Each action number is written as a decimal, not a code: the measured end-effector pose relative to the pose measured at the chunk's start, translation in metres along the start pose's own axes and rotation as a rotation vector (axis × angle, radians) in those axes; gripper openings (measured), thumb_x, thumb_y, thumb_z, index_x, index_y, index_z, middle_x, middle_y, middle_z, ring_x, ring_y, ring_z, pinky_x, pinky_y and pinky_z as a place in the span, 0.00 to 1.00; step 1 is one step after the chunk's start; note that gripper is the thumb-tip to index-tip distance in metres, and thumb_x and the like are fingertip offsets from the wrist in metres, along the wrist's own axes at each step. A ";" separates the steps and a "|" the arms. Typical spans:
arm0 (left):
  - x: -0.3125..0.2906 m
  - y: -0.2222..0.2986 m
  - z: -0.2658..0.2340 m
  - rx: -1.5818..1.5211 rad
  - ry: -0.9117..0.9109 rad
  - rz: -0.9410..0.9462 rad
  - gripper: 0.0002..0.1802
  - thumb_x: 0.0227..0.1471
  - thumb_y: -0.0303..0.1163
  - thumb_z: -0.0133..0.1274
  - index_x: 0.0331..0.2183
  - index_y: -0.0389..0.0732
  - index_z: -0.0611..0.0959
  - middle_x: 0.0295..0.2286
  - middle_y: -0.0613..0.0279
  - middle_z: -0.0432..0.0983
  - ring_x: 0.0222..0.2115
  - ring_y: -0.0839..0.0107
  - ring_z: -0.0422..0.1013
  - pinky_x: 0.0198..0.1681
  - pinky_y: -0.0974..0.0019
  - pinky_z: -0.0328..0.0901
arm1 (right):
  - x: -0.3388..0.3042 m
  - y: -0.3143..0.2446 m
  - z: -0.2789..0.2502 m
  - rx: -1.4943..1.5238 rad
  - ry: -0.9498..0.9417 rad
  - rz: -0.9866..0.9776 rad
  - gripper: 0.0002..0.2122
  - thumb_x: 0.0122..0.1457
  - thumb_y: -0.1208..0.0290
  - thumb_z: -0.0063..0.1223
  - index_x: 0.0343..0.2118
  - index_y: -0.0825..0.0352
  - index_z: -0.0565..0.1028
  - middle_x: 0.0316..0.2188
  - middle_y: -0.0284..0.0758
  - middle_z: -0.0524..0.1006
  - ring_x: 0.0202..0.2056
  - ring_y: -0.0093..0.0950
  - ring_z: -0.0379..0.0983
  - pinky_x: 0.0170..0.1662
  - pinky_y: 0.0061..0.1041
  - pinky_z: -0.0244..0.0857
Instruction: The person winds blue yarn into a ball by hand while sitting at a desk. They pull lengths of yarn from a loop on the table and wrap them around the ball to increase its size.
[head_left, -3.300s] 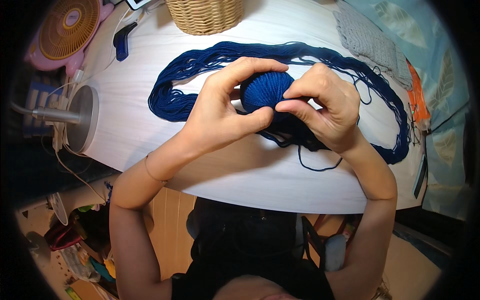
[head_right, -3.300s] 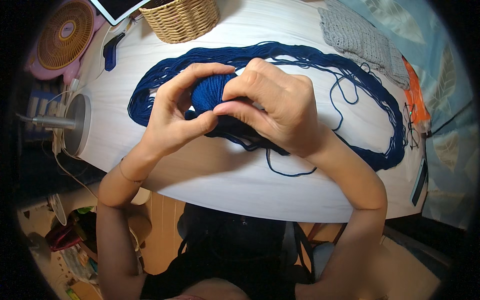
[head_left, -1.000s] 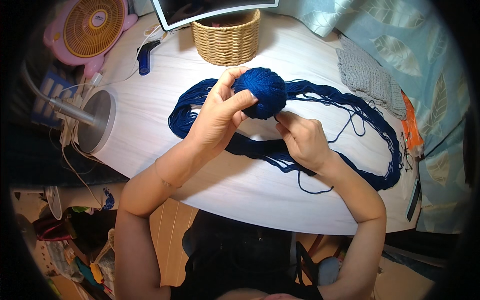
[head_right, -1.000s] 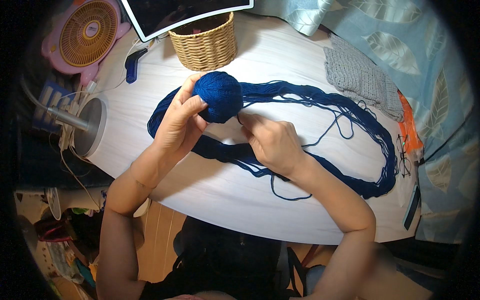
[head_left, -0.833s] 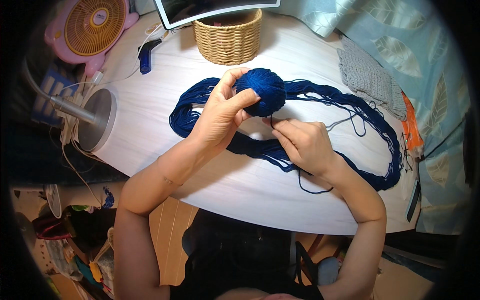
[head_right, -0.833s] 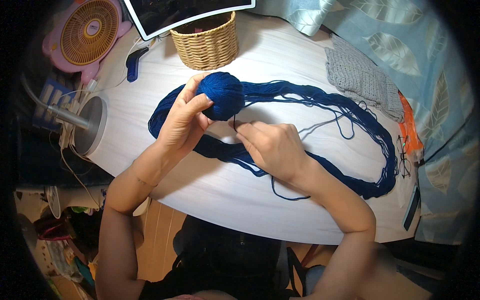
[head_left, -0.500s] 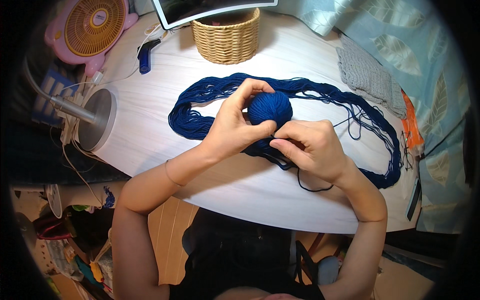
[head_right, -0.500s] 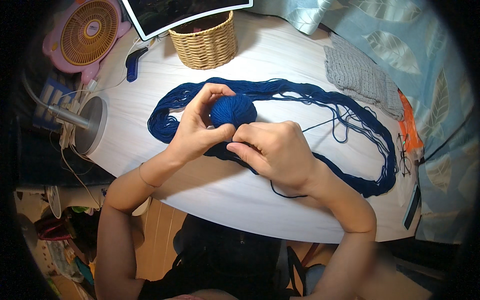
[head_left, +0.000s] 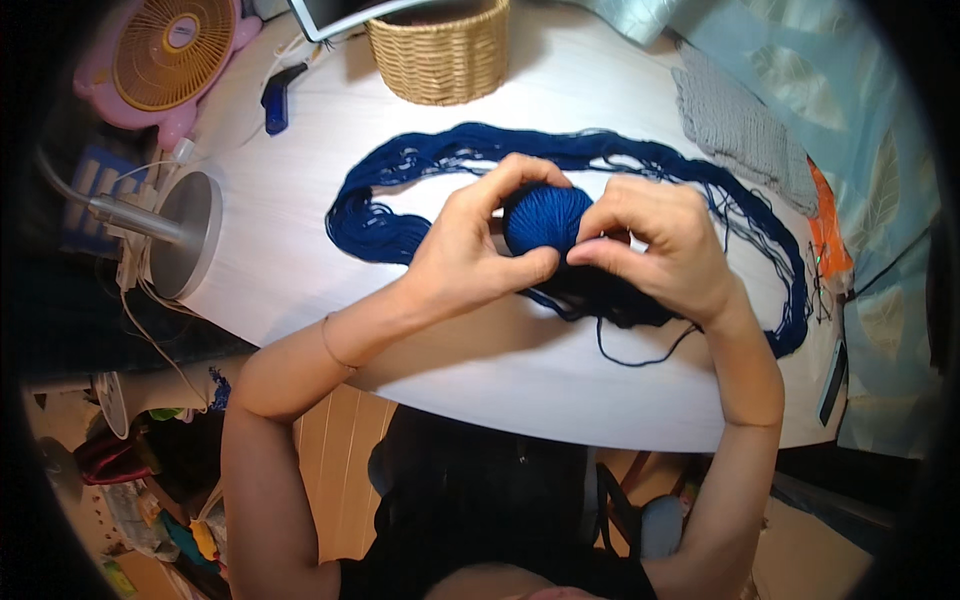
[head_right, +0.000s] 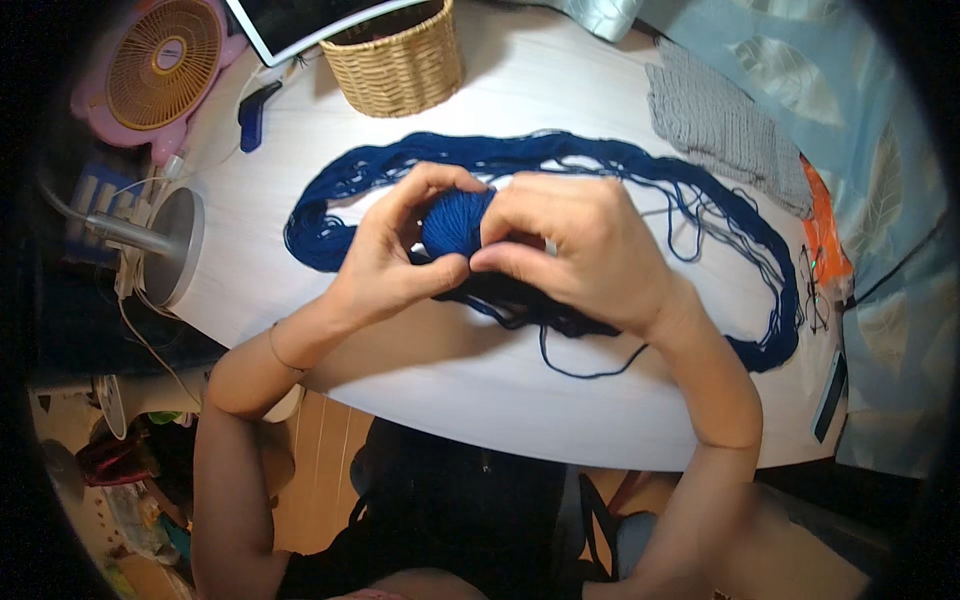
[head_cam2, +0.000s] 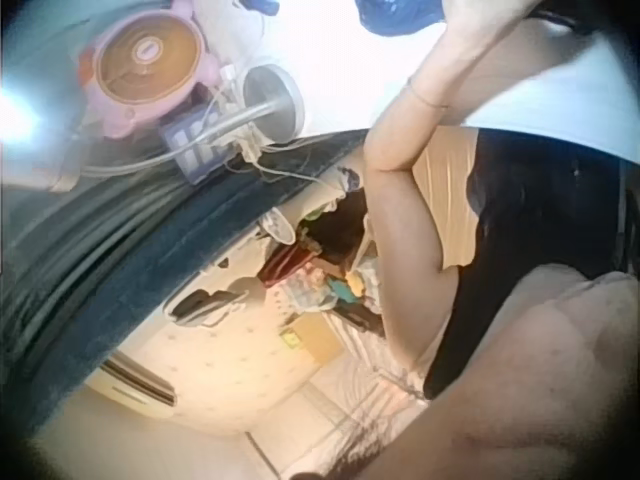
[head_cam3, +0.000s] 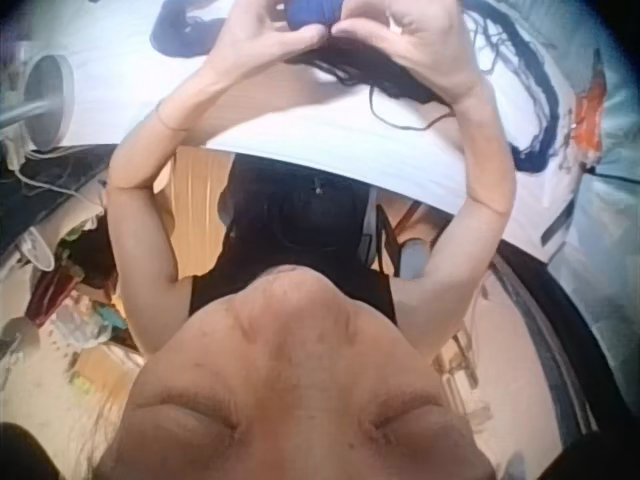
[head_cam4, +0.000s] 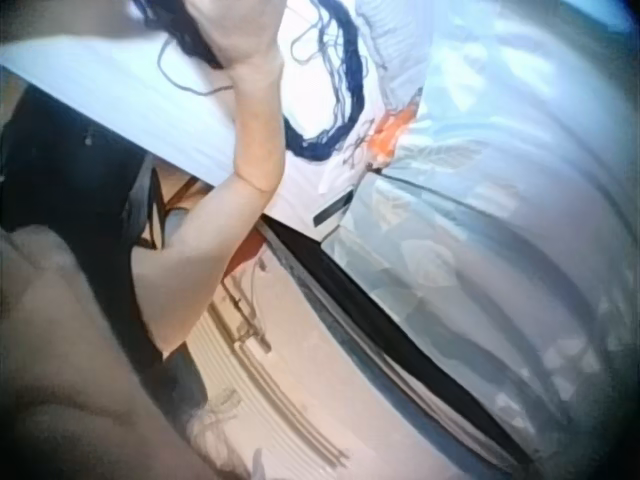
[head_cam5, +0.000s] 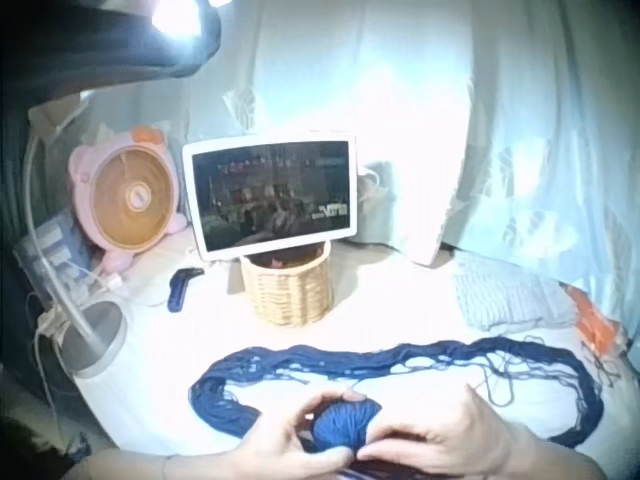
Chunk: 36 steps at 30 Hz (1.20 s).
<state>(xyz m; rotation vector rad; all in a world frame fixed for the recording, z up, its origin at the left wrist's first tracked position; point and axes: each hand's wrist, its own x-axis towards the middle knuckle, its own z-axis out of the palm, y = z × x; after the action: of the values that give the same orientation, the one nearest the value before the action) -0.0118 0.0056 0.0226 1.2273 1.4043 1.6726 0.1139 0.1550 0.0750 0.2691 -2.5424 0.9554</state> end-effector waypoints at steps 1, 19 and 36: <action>0.000 -0.001 -0.001 -0.006 0.000 0.019 0.24 0.37 0.23 0.55 0.42 0.37 0.71 0.34 0.65 0.69 0.34 0.79 0.67 0.37 0.74 0.66 | 0.002 0.001 -0.003 -0.002 -0.008 -0.018 0.06 0.42 0.76 0.63 0.21 0.68 0.75 0.17 0.31 0.70 0.17 0.21 0.63 0.21 0.19 0.54; 0.003 -0.006 0.002 0.201 -0.084 0.319 0.26 0.34 0.22 0.54 0.42 0.35 0.75 0.38 0.58 0.72 0.36 0.71 0.70 0.37 0.70 0.67 | 0.003 0.012 -0.009 0.009 0.054 -0.139 0.06 0.45 0.74 0.61 0.23 0.67 0.75 0.22 0.33 0.73 0.24 0.25 0.70 0.27 0.20 0.65; -0.004 0.001 -0.002 0.099 -0.256 0.252 0.30 0.37 0.23 0.52 0.48 0.34 0.72 0.44 0.52 0.69 0.48 0.62 0.65 0.54 0.61 0.57 | -0.003 0.049 -0.030 0.174 -0.198 0.480 0.03 0.47 0.79 0.58 0.23 0.68 0.74 0.20 0.26 0.72 0.23 0.13 0.64 0.27 0.13 0.58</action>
<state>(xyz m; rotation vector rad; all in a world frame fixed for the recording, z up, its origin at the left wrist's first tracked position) -0.0120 0.0014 0.0221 1.6688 1.2279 1.5529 0.1107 0.2119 0.0651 -0.2241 -2.7682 1.3890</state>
